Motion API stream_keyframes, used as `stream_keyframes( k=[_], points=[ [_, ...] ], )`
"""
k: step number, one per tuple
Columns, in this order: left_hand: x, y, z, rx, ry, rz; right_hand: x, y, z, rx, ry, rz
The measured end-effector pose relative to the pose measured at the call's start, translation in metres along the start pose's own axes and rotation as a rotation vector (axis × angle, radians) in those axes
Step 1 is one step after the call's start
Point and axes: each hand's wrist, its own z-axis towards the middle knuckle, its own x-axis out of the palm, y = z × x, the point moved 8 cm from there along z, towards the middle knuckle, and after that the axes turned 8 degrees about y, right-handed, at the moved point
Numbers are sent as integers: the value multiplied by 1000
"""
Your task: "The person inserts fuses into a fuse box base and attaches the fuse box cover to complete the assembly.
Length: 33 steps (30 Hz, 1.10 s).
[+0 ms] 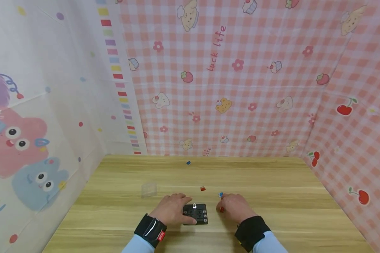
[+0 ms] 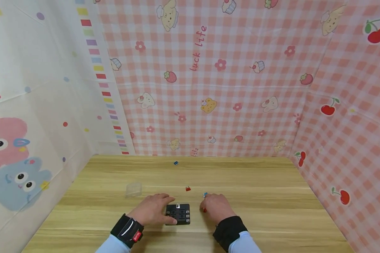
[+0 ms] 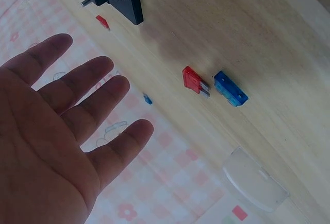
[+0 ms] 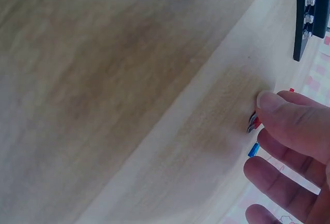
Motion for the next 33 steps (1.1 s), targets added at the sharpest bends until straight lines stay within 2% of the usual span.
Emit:
stream_keyframes(
  k=[10, 21, 33],
  points=[
    [-1, 0, -1, -4, 14, -8, 3, -3, 4, -30, -13, -17],
    [1, -1, -2, -16, 30, -23, 4, -3, 4, -11, 4, 18],
    [2, 0, -2, -10, 15, -16, 3, -9, 4, 124, -11, 46]
  ],
)
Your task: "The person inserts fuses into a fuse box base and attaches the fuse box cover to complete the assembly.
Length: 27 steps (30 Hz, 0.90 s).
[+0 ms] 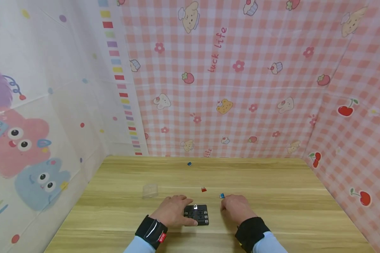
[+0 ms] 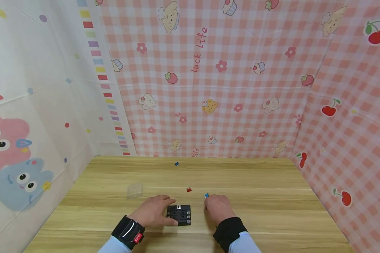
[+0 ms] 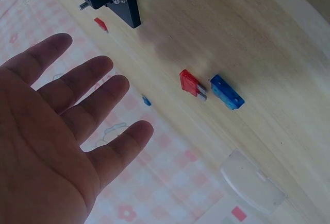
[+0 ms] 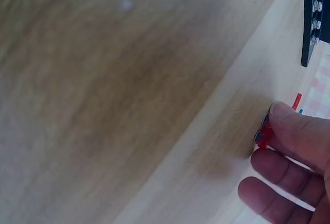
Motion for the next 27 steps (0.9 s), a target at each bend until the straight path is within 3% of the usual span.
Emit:
stream_keyframes(
  k=[11, 16, 23, 27],
  points=[
    [0, 0, 1, 2, 2, -6, 1, -7, -1, 67, 4, 40],
    [1, 0, 1, 0, 0, -1, -5, -8, -5, 33, -19, 73],
    [0, -1, -1, 5, 2, -3, -6, -4, -6, -45, 38, 79],
    [-2, -3, -2, 8, -1, -2, -6, -2, -8, -70, 11, 53]
  ],
)
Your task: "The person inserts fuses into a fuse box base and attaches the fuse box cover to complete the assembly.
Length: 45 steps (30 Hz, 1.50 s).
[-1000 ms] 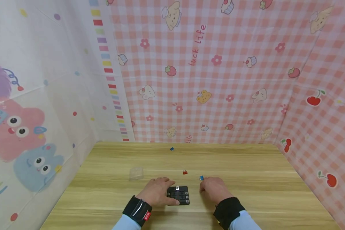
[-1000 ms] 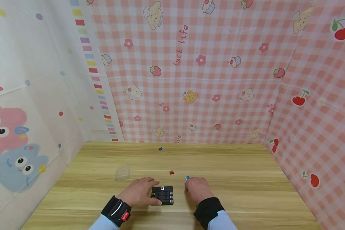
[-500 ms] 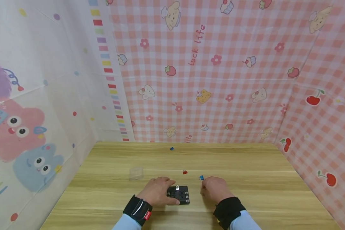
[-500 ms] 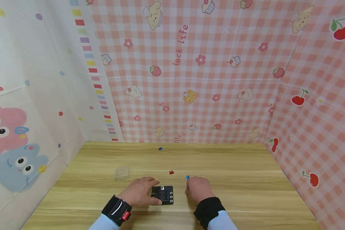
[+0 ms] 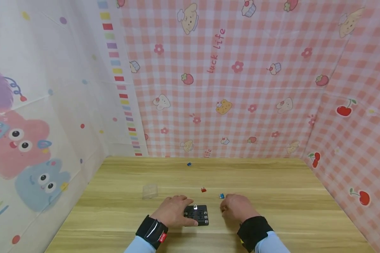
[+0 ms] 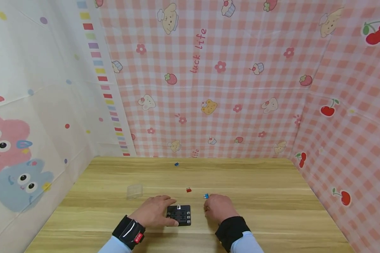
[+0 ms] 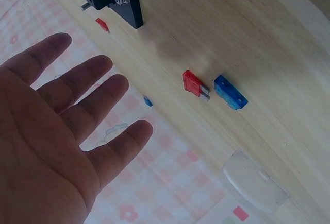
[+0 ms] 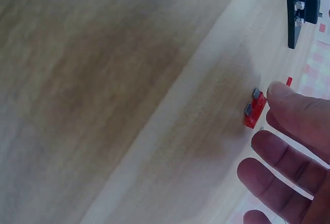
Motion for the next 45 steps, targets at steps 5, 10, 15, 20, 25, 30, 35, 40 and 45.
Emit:
stream_keyframes(
  k=[5, 10, 15, 20, 25, 30, 35, 40, 45],
  points=[
    [1, 0, -1, -4, 4, -5, 3, 0, -1, -2, -10, -11],
    [3, 1, -2, -6, 11, -6, 7, -2, 0, 26, -3, 0],
    [3, 2, 0, -9, 11, 5, 8, -4, 2, 40, -19, 28],
    [3, 2, 0, -1, -5, 14, 7, -6, 2, 65, -20, 58],
    [2, 0, 1, 6, -14, 36, 8, -10, 2, 104, 0, 81],
    [3, 2, 0, 2, -12, 39, 10, -11, 3, 107, 15, 85],
    [1, 1, -1, 4, -19, 43, 10, -11, 2, 119, 25, 95],
    [1, 1, -1, 1, -19, 54, 7, -10, 1, 131, 30, 121],
    [2, 2, 0, -8, -5, 54, 6, -8, 1, 133, 42, 127]
  ],
)
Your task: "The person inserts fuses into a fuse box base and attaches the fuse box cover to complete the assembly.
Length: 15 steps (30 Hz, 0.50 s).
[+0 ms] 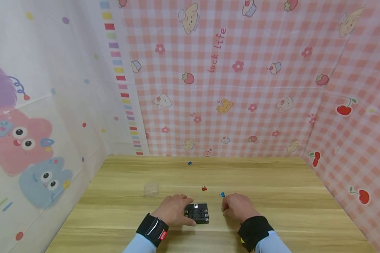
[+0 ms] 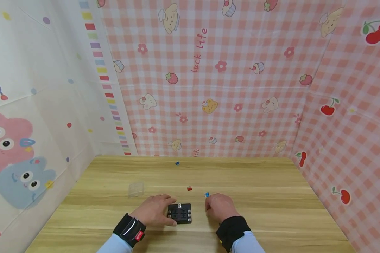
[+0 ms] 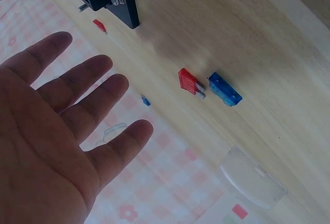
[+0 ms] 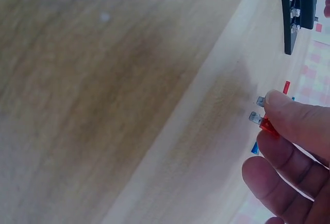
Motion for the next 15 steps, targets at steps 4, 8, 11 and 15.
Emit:
stream_keyframes(
  k=[4, 8, 11, 15],
  points=[
    [2, 1, 0, 0, 7, 2, -1, 2, 1, -13, -4, -18],
    [3, 1, 0, 3, 2, 2, -4, 5, 2, -36, -14, -20],
    [3, 1, 1, 9, -4, 0, -7, 8, 3, -51, -19, -14],
    [5, 2, 2, 17, -14, 6, -11, 14, 3, -62, -34, -8]
  ],
)
